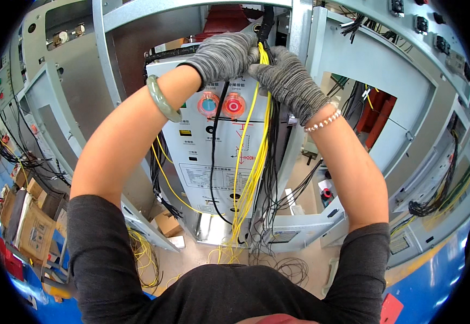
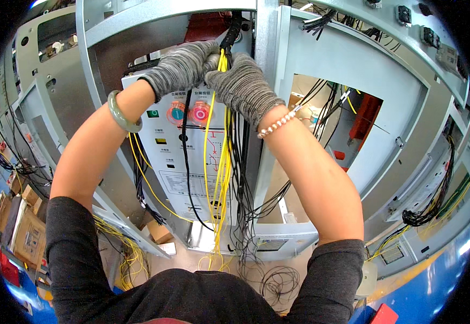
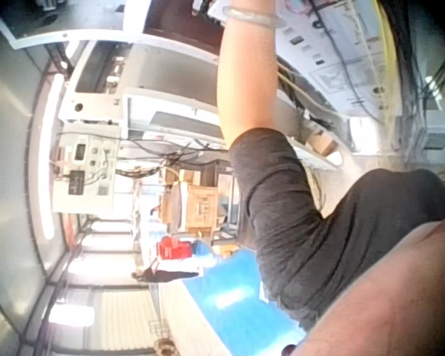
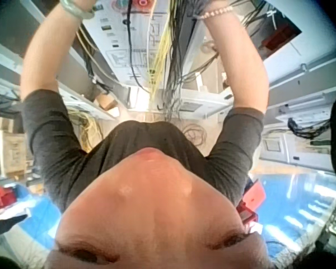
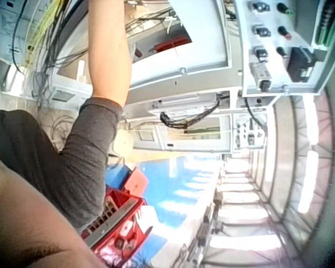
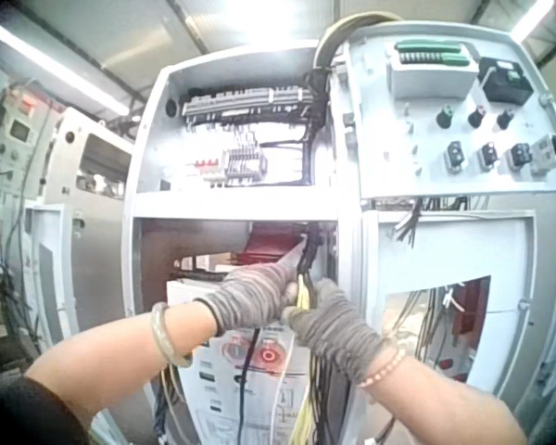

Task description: The person organizes and bundles yellow and black cables inside an electrical cabinet. They gather loose cables, align them, and secure them with zip ties to maintain neatness and accessibility.

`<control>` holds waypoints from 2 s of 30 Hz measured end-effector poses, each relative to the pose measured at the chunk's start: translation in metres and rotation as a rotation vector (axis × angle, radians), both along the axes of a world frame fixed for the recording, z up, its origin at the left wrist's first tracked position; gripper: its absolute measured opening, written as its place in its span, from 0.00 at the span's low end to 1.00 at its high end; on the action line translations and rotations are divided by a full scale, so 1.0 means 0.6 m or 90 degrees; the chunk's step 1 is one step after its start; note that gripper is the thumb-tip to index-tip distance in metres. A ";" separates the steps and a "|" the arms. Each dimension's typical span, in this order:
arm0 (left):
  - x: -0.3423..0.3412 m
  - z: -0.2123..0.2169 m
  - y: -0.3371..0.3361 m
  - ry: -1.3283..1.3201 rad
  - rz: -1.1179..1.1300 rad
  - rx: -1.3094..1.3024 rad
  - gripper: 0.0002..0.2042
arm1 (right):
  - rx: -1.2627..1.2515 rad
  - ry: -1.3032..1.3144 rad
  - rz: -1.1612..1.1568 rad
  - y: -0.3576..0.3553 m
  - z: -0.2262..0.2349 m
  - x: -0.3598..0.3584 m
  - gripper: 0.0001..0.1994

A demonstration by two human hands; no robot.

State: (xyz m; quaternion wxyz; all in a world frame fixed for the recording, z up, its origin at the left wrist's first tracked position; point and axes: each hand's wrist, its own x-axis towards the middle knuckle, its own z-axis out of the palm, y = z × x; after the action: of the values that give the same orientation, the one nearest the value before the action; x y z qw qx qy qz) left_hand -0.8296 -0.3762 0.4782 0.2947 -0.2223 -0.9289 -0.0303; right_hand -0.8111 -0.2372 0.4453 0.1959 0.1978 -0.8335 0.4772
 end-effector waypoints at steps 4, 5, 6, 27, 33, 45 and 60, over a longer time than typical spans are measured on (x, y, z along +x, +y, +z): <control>-0.015 0.004 -0.008 -0.014 -0.036 -0.013 0.15 | 0.081 0.165 -0.048 0.008 -0.005 0.000 0.27; -0.006 0.010 -0.015 -0.084 -0.106 0.072 0.16 | 0.096 0.219 -0.032 0.013 -0.011 -0.011 0.27; -0.026 0.010 -0.021 -0.066 -0.127 0.082 0.16 | 0.110 0.272 -0.014 0.016 -0.014 -0.016 0.27; -0.057 0.009 -0.013 -0.058 -0.039 0.106 0.17 | 0.404 0.290 -0.173 0.010 0.019 0.005 0.25; -0.100 0.026 -0.001 -0.150 -0.011 0.197 0.14 | 0.269 0.310 -0.175 0.007 -0.014 -0.013 0.27; -0.082 0.041 -0.002 -0.205 -0.071 0.272 0.16 | 0.342 0.317 -0.234 -0.002 0.019 -0.027 0.19; -0.004 0.061 0.011 -0.298 -0.055 0.306 0.21 | 0.327 0.306 -0.127 0.021 0.042 -0.079 0.15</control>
State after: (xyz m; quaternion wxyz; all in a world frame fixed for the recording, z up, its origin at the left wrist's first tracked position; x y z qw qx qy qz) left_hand -0.8322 -0.3695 0.5151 0.1158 -0.1723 -0.9274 -0.3112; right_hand -0.8588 -0.2245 0.4702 0.3754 0.2650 -0.8716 0.1708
